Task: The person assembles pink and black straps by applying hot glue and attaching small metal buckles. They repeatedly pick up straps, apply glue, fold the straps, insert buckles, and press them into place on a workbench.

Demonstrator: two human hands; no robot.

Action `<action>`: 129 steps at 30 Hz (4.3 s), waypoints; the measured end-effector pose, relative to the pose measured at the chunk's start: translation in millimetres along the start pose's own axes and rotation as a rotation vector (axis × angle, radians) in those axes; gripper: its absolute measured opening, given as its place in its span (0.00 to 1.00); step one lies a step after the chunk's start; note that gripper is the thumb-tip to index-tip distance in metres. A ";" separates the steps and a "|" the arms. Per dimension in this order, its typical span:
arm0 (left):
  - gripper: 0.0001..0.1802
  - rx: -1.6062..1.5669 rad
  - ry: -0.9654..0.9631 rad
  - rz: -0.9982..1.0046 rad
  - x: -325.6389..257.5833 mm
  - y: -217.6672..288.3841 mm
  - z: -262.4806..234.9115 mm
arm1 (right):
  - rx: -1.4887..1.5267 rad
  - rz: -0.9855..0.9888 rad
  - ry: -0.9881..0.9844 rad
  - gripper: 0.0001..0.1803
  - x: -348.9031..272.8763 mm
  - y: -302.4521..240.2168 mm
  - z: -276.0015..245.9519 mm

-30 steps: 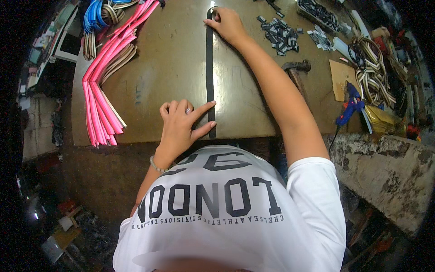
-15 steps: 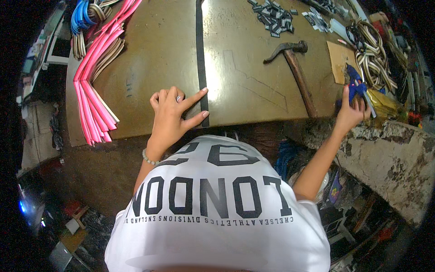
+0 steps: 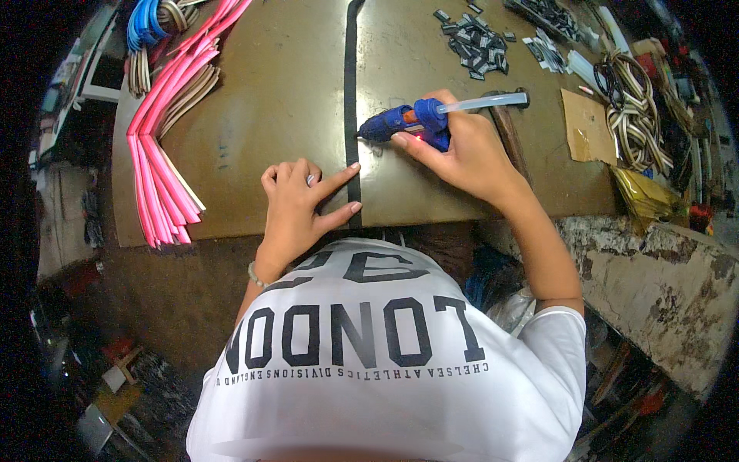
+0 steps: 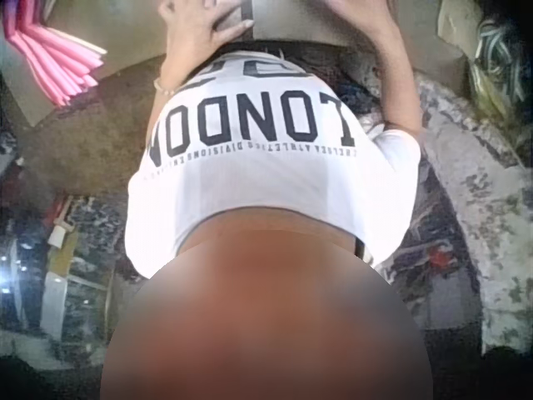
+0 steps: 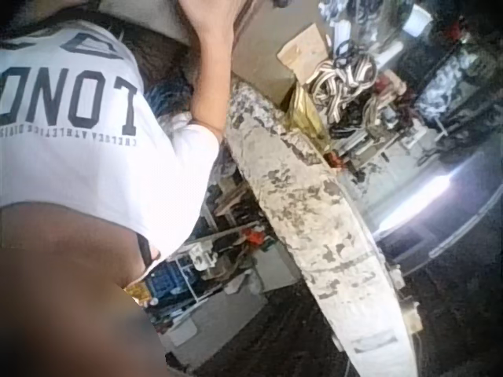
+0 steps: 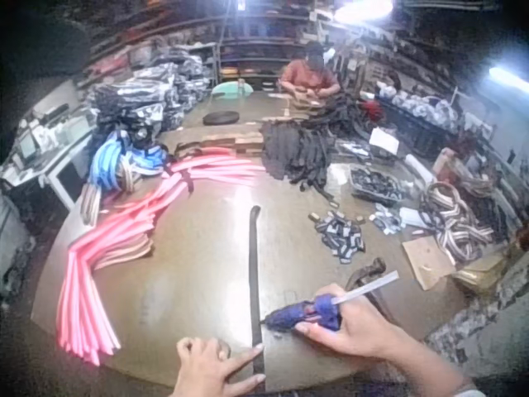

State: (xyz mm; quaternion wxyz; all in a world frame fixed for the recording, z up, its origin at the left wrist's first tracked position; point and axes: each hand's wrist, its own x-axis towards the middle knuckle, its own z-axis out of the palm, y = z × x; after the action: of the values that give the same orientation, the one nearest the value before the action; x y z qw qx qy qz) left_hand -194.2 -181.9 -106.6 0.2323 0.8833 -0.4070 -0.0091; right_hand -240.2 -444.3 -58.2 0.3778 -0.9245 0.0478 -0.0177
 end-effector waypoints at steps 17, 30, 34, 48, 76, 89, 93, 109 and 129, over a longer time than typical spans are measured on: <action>0.27 -0.005 0.036 0.019 -1.8 -1.4 1.4 | -0.212 -0.253 0.086 0.25 45.7 19.1 4.3; 0.15 -0.357 0.931 -0.467 -21.6 -113.3 -79.4 | -0.123 0.460 1.092 0.31 -67.4 166.1 -90.8; 0.23 0.070 0.833 -0.815 -21.8 -216.9 -133.6 | -0.589 0.905 0.650 0.43 -119.0 192.6 -105.8; 0.23 0.616 0.683 -0.664 -2.2 -224.7 -131.8 | -0.179 0.590 0.523 0.27 -90.5 21.8 -71.8; 0.15 -0.434 0.085 -0.235 61.7 -36.9 3.2 | 0.103 -0.043 0.335 0.12 17.4 -5.8 89.1; 0.10 -0.305 0.176 -0.228 58.6 -27.5 4.9 | -0.075 -0.045 0.345 0.10 19.3 -16.0 94.2; 0.10 -0.023 0.307 -0.026 56.5 -19.0 9.1 | -0.153 -0.007 0.310 0.11 22.2 -15.2 96.3; 0.12 -0.174 0.223 0.003 49.0 -18.0 20.9 | -0.324 0.495 1.083 0.25 -133.6 174.6 -80.7; 0.05 -0.107 0.328 -0.066 50.2 -23.0 20.9 | -0.048 0.020 0.010 0.30 33.5 2.9 -0.7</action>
State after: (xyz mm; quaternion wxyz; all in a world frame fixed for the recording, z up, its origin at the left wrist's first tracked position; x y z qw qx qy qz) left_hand -148.5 -213.7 -126.2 0.3417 0.8724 -0.3331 0.1061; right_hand -207.2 -450.2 -59.9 0.3554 -0.9327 0.0591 -0.0173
